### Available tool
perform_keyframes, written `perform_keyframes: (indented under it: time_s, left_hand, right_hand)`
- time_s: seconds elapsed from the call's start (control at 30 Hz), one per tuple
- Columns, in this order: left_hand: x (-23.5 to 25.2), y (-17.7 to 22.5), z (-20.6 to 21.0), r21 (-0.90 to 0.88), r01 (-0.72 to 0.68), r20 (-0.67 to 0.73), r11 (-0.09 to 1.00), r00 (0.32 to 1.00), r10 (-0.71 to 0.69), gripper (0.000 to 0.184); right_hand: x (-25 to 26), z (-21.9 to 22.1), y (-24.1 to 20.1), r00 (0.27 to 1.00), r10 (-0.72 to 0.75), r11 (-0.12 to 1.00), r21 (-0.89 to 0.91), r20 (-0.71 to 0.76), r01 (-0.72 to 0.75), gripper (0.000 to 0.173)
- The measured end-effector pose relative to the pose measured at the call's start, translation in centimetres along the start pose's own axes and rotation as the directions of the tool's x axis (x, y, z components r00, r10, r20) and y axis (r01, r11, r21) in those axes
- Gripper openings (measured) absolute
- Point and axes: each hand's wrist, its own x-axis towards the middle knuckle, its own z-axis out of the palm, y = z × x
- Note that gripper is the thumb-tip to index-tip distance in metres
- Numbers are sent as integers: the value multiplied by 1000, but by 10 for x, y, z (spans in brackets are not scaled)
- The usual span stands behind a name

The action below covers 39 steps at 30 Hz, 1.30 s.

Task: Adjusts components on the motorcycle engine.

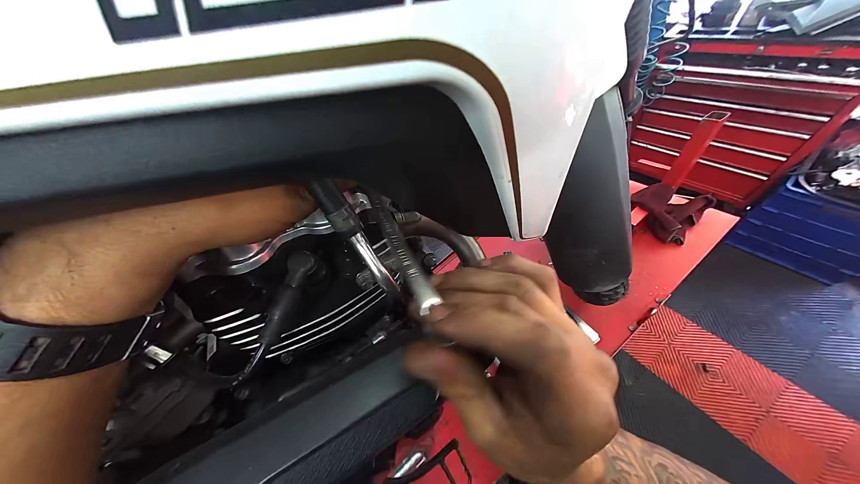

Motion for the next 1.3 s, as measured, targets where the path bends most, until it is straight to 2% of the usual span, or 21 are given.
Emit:
perform_keyframes:
  time_s: [0.07, 0.13, 0.23, 0.33, 0.4, 0.47, 0.63, 0.7, 0.77, 0.87, 0.97, 1.07, 1.17, 1.3]
  left_hand:
    - [6, -5, 5, -1, -56, 13, 998, 998, 56, 10]
    - [8, -6, 7, 77, -43, 6, 996, 999, 42, 14]
    - [9, -5, 10, 166, -21, 15, 986, 1000, 19, 20]
    - [23, -6, 25, 190, -48, 194, 981, 981, 11, 23]
    - [30, -8, 31, 173, -80, 298, 982, 954, 25, 26]
    - [31, -9, 34, 157, -91, 299, 983, 953, 40, 27]
    - [24, -11, 33, 208, -82, 231, 975, 973, 32, 27]
    - [17, -11, 20, 97, -46, 198, 994, 980, 26, 17]
    - [6, -11, 0, -102, 14, 156, 995, 988, 2, 8]
    - [-4, -11, -11, -148, -4, 91, 989, 996, 18, 13]
    - [-5, -7, -11, -197, 7, 75, 980, 997, 8, 14]
    - [0, -1, -14, -132, 76, 167, 988, 984, -54, 14]
    - [6, 3, -15, -10, 51, 224, 999, 973, -47, 12]
    - [8, 13, -19, -38, 133, 277, 990, 954, -118, 9]
  right_hand:
    - [-10, -4, 15, 990, 107, 994, 45, -94, -103, 13]
    - [-21, -4, 26, 957, 248, 966, 111, -153, -232, 21]
    - [-31, -1, 31, 864, 483, 866, 221, -143, -448, 25]
    - [-28, 0, 40, 750, 656, 734, 306, -84, -607, 21]
    - [-23, 0, 50, 693, 721, 643, 390, -15, -660, 20]
    - [-16, -3, 59, 665, 743, 559, 480, 72, -676, 21]
    - [-11, -10, 65, 678, 704, 426, 638, 212, -642, 19]
    - [-12, -15, 62, 591, 779, 323, 674, 209, -664, 18]
    - [-16, -22, 61, 485, 853, 207, 727, 194, -654, 16]
    - [-27, -35, 66, 427, 873, 100, 771, 235, -629, 21]
    - [-36, -46, 68, 390, 886, 65, 766, 251, -640, 23]
    - [-37, -55, 69, 381, 890, 62, 761, 250, -645, 24]
    - [-34, -62, 67, 398, 880, 55, 776, 259, -628, 24]
    - [-33, -70, 61, 429, 854, 31, 794, 295, -608, 23]
